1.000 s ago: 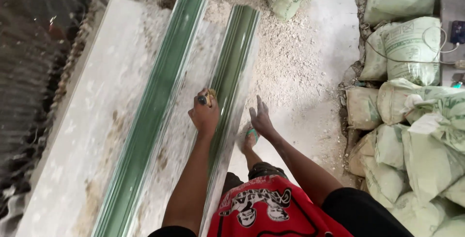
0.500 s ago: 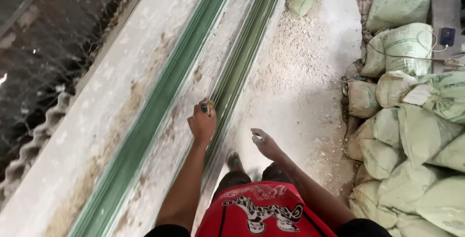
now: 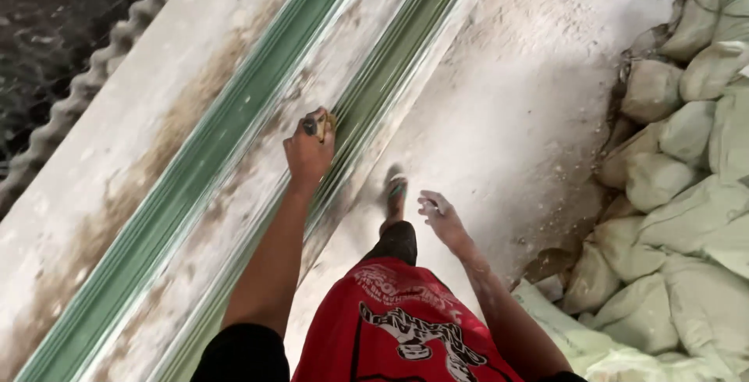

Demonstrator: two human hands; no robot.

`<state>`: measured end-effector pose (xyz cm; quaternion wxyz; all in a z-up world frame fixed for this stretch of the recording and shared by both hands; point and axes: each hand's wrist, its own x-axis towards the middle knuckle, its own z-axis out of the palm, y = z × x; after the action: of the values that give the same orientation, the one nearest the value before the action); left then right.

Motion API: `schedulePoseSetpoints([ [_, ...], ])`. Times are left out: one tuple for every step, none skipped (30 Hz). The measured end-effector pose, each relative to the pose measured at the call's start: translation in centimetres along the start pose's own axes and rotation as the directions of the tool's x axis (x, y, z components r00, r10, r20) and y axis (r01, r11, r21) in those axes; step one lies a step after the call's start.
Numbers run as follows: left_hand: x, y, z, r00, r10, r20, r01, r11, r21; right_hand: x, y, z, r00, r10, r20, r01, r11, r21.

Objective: The person cleans a long, green metal profile on a workbench using a yellow sponge and a brush. They wipe the surface with the sponge and then scrub it with the brush, moving along the length of the profile.

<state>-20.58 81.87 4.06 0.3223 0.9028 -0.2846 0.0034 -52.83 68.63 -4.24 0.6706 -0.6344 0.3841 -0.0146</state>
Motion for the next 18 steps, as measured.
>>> schedulePoseSetpoints([
  [-2.0,-1.3,-1.7,1.000,0.016,-0.011,-0.017,0.995,-0.101,-1.9,0.0,1.5,1.000,0.013,0.028,-0.012,1.000,-0.024],
  [-4.2,-3.2,-3.7,0.999,0.022,-0.031,-0.028,0.981,-0.194,-3.6,0.3,3.4,0.997,0.024,0.067,-0.020,0.998,-0.052],
  [-6.8,-4.6,-5.6,0.999,0.004,-0.039,-0.011,0.983,-0.183,-5.0,0.9,5.5,0.996,0.027,0.090,-0.022,0.998,-0.057],
  [-8.6,-5.5,-7.0,0.999,0.007,-0.046,-0.014,0.986,-0.167,-5.9,1.1,7.0,0.992,0.013,0.125,-0.002,0.996,-0.089],
  [-10.3,-6.3,-8.4,0.999,0.010,-0.053,-0.018,0.988,-0.150,-6.7,1.3,8.5,0.987,0.001,0.160,0.019,0.993,-0.121],
  [-12.1,-7.4,-10.0,0.998,-0.003,-0.064,-0.006,0.989,-0.147,-7.8,1.7,10.2,0.985,0.000,0.175,0.023,0.991,-0.129],
  [-14.0,-8.5,-11.6,0.998,0.014,-0.060,-0.021,0.993,-0.114,-8.9,2.2,12.0,0.980,-0.003,0.201,0.029,0.992,-0.125],
  [-15.8,-9.7,-13.2,0.998,0.030,-0.063,-0.035,0.996,-0.082,-9.6,2.5,13.7,0.973,-0.011,0.230,0.041,0.991,-0.126],
  [-17.3,-10.8,-14.5,0.997,0.016,-0.081,-0.022,0.997,-0.080,-10.6,1.6,15.7,0.969,-0.016,0.247,0.052,0.989,-0.138],
  [-19.5,-12.2,-16.1,0.999,-0.013,-0.044,0.009,0.994,-0.108,-12.1,0.9,17.9,0.969,-0.007,0.249,0.043,0.989,-0.143],
  [-21.7,-13.7,-17.7,0.999,-0.041,-0.007,0.040,0.990,-0.137,-13.5,0.4,20.4,0.968,0.003,0.250,0.035,0.988,-0.148],
  [-23.9,-14.6,-19.7,0.997,-0.074,-0.027,0.070,0.989,-0.129,-14.4,0.1,22.6,0.959,0.008,0.284,0.041,0.985,-0.165],
  [-26.2,-15.6,-21.8,0.994,-0.109,0.010,0.109,0.989,-0.103,-15.2,-0.1,25.0,0.969,-0.010,0.246,0.057,0.981,-0.184],
  [-28.7,-16.8,-23.9,0.987,-0.152,0.052,0.156,0.985,-0.075,-16.4,-0.1,27.6,0.977,-0.023,0.213,0.067,0.977,-0.203],
  [-30.9,-18.4,-26.1,0.981,-0.192,0.036,0.194,0.979,-0.066,-16.2,1.1,29.6,0.968,-0.011,0.252,0.068,0.973,-0.219],
  [-33.7,-20.0,-28.3,0.994,-0.111,0.001,0.110,0.989,-0.100,-16.7,2.9,31.7,0.963,-0.143,0.227,0.211,0.928,-0.308],
  [-36.4,-21.5,-30.5,0.999,-0.029,-0.037,0.024,0.991,-0.129,-17.1,4.7,33.9,0.935,-0.280,0.218,0.347,0.853,-0.390],
  [-38.5,-23.6,-32.4,0.997,-0.067,-0.038,0.061,0.990,-0.124,-16.9,5.6,35.6,0.933,-0.259,0.250,0.343,0.852,-0.396],
])
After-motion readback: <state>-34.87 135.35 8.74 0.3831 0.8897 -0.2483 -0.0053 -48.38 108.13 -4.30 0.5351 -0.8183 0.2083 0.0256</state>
